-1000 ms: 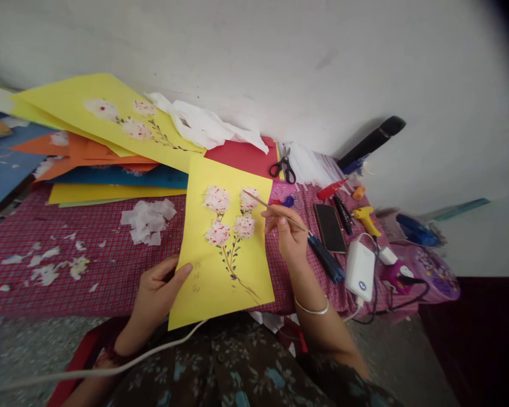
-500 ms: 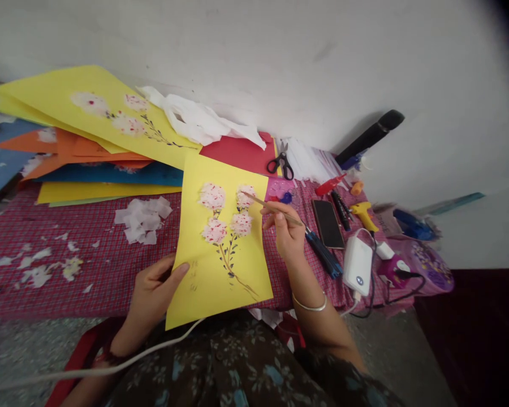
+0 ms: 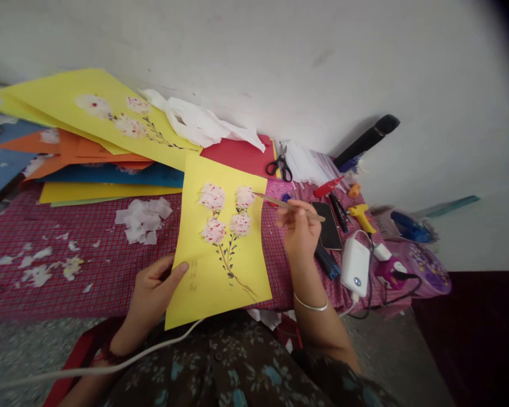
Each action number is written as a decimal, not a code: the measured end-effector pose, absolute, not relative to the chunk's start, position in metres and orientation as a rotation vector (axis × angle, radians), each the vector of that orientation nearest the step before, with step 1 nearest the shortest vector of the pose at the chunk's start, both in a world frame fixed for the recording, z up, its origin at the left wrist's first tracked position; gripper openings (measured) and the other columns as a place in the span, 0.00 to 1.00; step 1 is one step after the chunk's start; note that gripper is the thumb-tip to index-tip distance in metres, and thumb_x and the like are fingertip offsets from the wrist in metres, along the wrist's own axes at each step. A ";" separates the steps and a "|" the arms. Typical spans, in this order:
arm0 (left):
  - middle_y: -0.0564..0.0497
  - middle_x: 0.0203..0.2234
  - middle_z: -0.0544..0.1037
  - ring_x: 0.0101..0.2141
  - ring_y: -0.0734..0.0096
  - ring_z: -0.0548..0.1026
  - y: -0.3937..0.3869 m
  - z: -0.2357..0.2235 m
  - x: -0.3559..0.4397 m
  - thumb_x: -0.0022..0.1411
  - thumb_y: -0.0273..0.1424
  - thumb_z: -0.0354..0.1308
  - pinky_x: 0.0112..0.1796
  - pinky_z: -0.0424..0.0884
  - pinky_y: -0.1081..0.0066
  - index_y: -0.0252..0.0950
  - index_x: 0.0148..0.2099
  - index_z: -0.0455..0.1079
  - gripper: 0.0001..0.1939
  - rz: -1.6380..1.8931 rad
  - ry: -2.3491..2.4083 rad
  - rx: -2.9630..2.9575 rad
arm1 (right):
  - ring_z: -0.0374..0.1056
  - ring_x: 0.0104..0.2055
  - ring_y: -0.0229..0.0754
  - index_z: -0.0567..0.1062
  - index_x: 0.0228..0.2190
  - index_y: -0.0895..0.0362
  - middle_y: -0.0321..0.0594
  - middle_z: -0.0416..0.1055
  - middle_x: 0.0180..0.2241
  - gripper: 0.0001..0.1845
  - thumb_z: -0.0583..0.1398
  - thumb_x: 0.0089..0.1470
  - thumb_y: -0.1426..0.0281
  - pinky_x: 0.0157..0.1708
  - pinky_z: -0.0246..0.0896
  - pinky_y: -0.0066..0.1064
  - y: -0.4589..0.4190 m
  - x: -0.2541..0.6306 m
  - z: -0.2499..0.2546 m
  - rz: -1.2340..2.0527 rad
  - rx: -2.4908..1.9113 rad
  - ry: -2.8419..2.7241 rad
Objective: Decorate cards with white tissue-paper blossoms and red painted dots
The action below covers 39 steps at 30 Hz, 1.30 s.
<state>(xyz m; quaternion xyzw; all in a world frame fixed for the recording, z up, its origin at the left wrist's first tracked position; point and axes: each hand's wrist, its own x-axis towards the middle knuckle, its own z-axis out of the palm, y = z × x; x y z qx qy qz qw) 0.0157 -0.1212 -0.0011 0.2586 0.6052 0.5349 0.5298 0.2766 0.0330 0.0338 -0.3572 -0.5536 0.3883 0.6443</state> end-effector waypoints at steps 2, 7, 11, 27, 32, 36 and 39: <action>0.48 0.30 0.84 0.27 0.62 0.81 -0.121 -0.003 0.015 0.49 0.45 0.73 0.25 0.77 0.72 0.35 0.42 0.80 0.22 1.274 1.462 0.605 | 0.65 0.19 0.31 0.76 0.36 0.52 0.32 0.74 0.25 0.09 0.57 0.63 0.63 0.20 0.60 0.25 0.045 0.290 0.034 0.892 -0.826 -1.086; 0.48 0.31 0.84 0.28 0.58 0.82 -0.122 -0.010 0.013 0.46 0.44 0.75 0.28 0.79 0.68 0.34 0.42 0.78 0.25 1.298 1.477 0.563 | 0.61 0.17 0.32 0.75 0.33 0.54 0.30 0.70 0.21 0.12 0.62 0.56 0.58 0.18 0.59 0.26 0.076 0.320 0.023 0.846 -0.953 -0.890; 0.49 0.30 0.84 0.28 0.59 0.82 -0.122 -0.010 0.007 0.48 0.43 0.74 0.27 0.79 0.68 0.35 0.44 0.77 0.24 1.285 1.496 0.542 | 0.59 0.16 0.33 0.75 0.32 0.54 0.30 0.70 0.19 0.16 0.63 0.52 0.53 0.17 0.57 0.27 0.089 0.328 0.017 0.859 -1.027 -0.818; 0.49 0.27 0.84 0.28 0.59 0.83 -0.145 0.003 0.033 0.39 0.38 0.77 0.31 0.81 0.66 0.36 0.38 0.76 0.24 1.543 1.228 0.375 | 0.62 0.15 0.32 0.74 0.41 0.54 0.30 0.72 0.20 0.21 0.60 0.57 0.50 0.15 0.55 0.25 0.069 0.302 0.029 0.924 -0.728 -1.046; 0.48 0.30 0.84 0.30 0.58 0.83 -0.135 0.004 0.025 0.41 0.38 0.76 0.33 0.82 0.64 0.37 0.40 0.76 0.24 1.637 1.267 0.441 | 0.65 0.17 0.33 0.76 0.41 0.53 0.32 0.74 0.22 0.19 0.58 0.61 0.51 0.17 0.58 0.27 0.054 0.282 0.029 0.925 -0.668 -1.294; 0.47 0.35 0.85 0.40 0.52 0.83 -0.119 0.008 0.020 0.45 0.40 0.73 0.38 0.82 0.60 0.38 0.43 0.74 0.23 1.679 1.254 0.564 | 0.64 0.18 0.32 0.77 0.39 0.52 0.32 0.73 0.22 0.21 0.57 0.60 0.49 0.19 0.57 0.27 0.050 0.276 0.029 0.891 -0.702 -1.375; 0.46 0.35 0.84 0.43 0.50 0.82 -0.101 0.016 0.021 0.46 0.39 0.72 0.39 0.82 0.58 0.37 0.42 0.74 0.22 1.622 1.221 0.639 | 0.62 0.18 0.32 0.78 0.36 0.53 0.31 0.69 0.21 0.22 0.59 0.57 0.47 0.18 0.55 0.26 0.051 0.275 0.029 0.895 -0.744 -1.359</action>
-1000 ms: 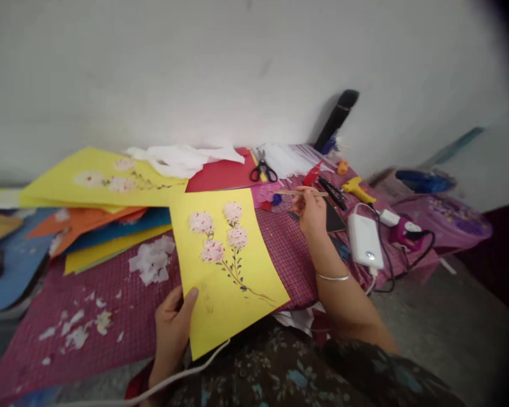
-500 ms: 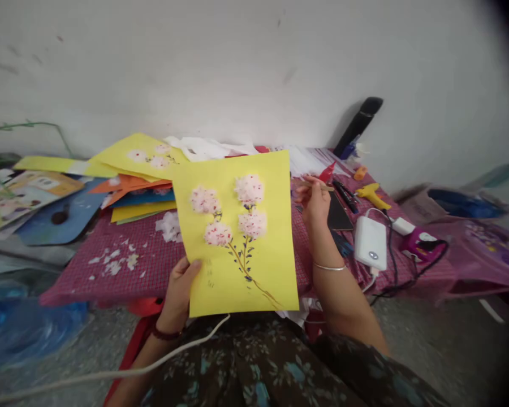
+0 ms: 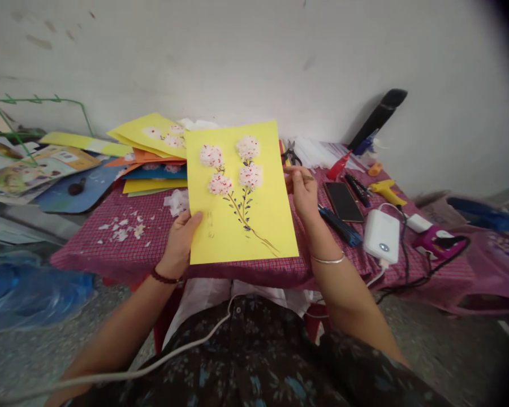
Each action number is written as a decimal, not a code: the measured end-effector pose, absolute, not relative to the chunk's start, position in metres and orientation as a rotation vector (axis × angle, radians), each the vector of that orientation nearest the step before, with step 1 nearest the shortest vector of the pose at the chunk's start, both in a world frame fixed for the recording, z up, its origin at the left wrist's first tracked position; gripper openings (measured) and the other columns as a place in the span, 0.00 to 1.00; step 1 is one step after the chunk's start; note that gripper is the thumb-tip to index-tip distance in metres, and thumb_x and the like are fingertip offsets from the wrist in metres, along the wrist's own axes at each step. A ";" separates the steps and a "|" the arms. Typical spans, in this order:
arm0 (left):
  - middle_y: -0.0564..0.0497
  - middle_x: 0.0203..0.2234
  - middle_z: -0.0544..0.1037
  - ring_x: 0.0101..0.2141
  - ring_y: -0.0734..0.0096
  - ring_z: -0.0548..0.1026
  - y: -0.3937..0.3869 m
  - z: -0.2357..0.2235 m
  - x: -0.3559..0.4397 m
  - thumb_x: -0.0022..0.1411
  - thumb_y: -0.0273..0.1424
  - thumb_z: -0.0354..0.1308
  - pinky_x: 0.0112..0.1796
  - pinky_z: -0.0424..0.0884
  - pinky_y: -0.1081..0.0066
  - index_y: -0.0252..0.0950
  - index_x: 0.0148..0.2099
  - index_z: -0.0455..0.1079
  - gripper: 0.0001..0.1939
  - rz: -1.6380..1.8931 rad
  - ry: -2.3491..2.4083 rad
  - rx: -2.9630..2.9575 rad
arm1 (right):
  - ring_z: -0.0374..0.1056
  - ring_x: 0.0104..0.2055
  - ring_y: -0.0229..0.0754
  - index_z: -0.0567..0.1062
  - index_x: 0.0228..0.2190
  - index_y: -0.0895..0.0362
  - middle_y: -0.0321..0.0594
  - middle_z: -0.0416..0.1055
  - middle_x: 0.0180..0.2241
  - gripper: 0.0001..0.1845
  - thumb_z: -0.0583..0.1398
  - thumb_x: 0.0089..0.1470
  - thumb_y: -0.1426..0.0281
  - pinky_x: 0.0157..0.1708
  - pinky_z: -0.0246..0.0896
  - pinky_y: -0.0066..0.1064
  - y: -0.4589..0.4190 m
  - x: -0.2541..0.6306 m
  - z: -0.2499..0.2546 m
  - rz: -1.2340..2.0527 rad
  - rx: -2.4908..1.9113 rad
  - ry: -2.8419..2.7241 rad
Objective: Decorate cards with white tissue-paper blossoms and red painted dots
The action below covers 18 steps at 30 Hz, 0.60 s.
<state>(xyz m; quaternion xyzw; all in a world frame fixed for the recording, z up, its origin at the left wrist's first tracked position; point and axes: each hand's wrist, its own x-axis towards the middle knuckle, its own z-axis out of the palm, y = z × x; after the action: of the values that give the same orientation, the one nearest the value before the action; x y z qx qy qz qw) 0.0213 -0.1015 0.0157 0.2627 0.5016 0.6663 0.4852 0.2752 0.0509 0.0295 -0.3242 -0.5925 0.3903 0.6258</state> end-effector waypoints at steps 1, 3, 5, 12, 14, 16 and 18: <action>0.46 0.34 0.84 0.42 0.50 0.82 -0.094 0.019 0.022 0.45 0.38 0.72 0.38 0.82 0.58 0.37 0.42 0.74 0.21 1.606 1.210 0.663 | 0.62 0.19 0.32 0.78 0.35 0.53 0.31 0.69 0.21 0.22 0.60 0.56 0.47 0.19 0.54 0.26 0.052 0.275 0.029 0.900 -0.755 -1.336; 0.45 0.34 0.84 0.40 0.51 0.83 -0.077 0.027 0.024 0.44 0.38 0.73 0.37 0.81 0.59 0.36 0.41 0.74 0.21 1.597 1.178 0.718 | 0.63 0.21 0.34 0.77 0.34 0.53 0.32 0.70 0.22 0.23 0.60 0.55 0.46 0.20 0.56 0.27 0.054 0.276 0.029 0.924 -0.765 -1.263; 0.45 0.34 0.84 0.37 0.54 0.83 -0.059 0.032 0.025 0.45 0.38 0.73 0.36 0.81 0.61 0.35 0.40 0.75 0.21 1.594 1.142 0.795 | 0.67 0.24 0.36 0.77 0.35 0.53 0.34 0.73 0.26 0.23 0.60 0.55 0.47 0.22 0.59 0.29 0.057 0.277 0.028 0.966 -0.767 -1.189; 0.46 0.33 0.83 0.30 0.62 0.80 -0.006 0.023 0.025 0.50 0.43 0.70 0.33 0.77 0.66 0.32 0.41 0.76 0.22 1.468 1.069 1.114 | 0.69 0.25 0.38 0.76 0.33 0.54 0.34 0.76 0.27 0.13 0.65 0.49 0.58 0.26 0.65 0.31 0.067 0.293 0.020 0.970 -0.881 -1.139; 0.45 0.31 0.83 0.29 0.62 0.79 0.002 0.012 0.029 0.51 0.48 0.68 0.32 0.75 0.66 0.31 0.39 0.76 0.24 1.384 1.049 1.164 | 0.68 0.24 0.39 0.76 0.33 0.54 0.33 0.75 0.26 0.14 0.65 0.48 0.58 0.26 0.64 0.31 0.071 0.301 0.017 0.936 -0.937 -1.134; 0.44 0.27 0.81 0.26 0.62 0.77 0.004 0.000 0.034 0.53 0.52 0.65 0.29 0.74 0.65 0.32 0.33 0.75 0.25 1.293 1.030 1.200 | 0.68 0.24 0.40 0.76 0.32 0.54 0.33 0.75 0.25 0.15 0.67 0.45 0.57 0.26 0.65 0.33 0.075 0.308 0.014 0.904 -1.000 -1.109; 0.43 0.24 0.80 0.25 0.61 0.77 0.001 -0.008 0.038 0.56 0.53 0.61 0.28 0.72 0.65 0.34 0.29 0.73 0.25 1.237 1.003 1.234 | 0.68 0.23 0.40 0.75 0.30 0.53 0.33 0.74 0.23 0.17 0.69 0.40 0.57 0.27 0.65 0.34 0.077 0.312 0.013 0.885 -1.050 -1.068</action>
<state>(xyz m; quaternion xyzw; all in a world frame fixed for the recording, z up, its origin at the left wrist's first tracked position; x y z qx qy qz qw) 0.0384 0.0011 -0.0081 0.5176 0.4210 0.5191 0.5341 0.3117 0.0770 0.0125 -0.4614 -0.4691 0.3887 0.6449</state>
